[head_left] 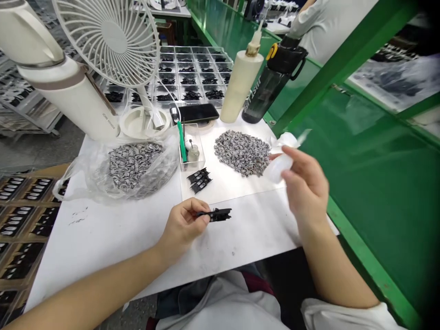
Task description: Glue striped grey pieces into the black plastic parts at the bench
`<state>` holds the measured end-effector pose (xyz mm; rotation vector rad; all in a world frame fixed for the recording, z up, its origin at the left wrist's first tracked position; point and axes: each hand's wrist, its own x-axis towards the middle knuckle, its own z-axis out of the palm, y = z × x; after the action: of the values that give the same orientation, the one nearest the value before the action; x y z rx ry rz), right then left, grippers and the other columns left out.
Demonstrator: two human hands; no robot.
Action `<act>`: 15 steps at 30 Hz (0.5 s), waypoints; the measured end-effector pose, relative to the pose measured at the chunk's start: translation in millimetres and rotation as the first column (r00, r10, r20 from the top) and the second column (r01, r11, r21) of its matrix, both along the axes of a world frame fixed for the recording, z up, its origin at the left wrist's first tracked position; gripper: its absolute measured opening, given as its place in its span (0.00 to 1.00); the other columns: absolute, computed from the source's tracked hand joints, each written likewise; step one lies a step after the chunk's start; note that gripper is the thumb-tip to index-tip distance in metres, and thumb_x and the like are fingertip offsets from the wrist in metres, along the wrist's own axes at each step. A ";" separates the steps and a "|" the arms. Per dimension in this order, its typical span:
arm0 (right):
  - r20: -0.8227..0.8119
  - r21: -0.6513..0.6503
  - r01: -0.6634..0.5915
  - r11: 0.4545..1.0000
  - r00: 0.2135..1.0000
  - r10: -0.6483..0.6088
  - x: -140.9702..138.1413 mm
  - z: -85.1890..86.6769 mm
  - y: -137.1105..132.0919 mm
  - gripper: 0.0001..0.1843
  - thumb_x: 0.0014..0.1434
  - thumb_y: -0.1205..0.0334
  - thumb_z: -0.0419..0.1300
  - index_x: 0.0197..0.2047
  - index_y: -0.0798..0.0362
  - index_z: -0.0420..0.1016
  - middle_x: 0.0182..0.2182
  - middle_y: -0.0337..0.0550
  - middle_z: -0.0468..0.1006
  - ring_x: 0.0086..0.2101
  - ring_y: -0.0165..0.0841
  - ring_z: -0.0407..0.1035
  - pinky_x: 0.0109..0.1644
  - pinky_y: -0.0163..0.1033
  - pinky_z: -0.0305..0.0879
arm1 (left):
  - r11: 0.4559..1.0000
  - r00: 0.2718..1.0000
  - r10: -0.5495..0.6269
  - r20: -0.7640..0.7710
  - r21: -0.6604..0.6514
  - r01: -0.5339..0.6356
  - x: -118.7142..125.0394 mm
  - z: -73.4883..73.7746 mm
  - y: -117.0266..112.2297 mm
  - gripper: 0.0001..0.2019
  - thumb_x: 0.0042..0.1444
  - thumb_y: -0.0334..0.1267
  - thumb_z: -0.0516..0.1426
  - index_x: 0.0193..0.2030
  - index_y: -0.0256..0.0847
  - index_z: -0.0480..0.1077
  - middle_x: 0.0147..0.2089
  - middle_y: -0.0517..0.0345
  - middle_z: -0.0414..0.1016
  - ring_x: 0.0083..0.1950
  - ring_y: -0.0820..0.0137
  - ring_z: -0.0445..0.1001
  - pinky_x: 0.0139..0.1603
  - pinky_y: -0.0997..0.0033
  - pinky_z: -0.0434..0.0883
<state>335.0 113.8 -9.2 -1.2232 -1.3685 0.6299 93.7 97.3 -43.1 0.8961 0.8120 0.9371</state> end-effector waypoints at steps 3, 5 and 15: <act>0.383 0.084 0.460 0.884 0.804 -0.455 64.0 -7.3 13.9 0.15 0.54 0.61 0.54 0.45 0.47 0.70 0.39 0.44 0.69 0.35 0.36 0.64 0.42 0.46 0.60 | 0.997 0.998 -0.047 0.038 -0.061 0.050 0.7 -3.0 -0.6 0.08 0.44 0.35 0.60 0.27 0.37 0.64 0.32 0.58 0.66 0.27 0.78 0.61 0.28 0.76 0.59; 0.604 0.044 0.562 0.826 0.644 -0.470 100.3 -15.7 22.7 0.15 0.54 0.64 0.52 0.44 0.47 0.72 0.33 0.44 0.68 0.34 0.37 0.62 0.44 0.49 0.57 | 0.993 0.996 -0.073 0.048 -0.089 0.077 0.9 -3.1 -1.0 0.08 0.44 0.35 0.60 0.27 0.36 0.65 0.33 0.58 0.66 0.27 0.79 0.60 0.27 0.76 0.58; 0.456 0.093 0.524 0.847 0.734 -0.504 76.1 -20.2 6.9 0.12 0.54 0.61 0.55 0.43 0.48 0.72 0.50 0.47 0.60 0.49 0.45 0.55 0.49 0.52 0.55 | 0.988 1.000 -0.019 0.023 -0.153 0.022 2.8 0.3 1.0 0.08 0.43 0.37 0.61 0.28 0.37 0.67 0.27 0.60 0.65 0.27 0.77 0.61 0.30 0.75 0.59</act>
<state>411.0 120.7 -29.4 -1.7813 -1.3034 -0.0458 96.6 98.3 -42.8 0.7584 0.8428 0.8530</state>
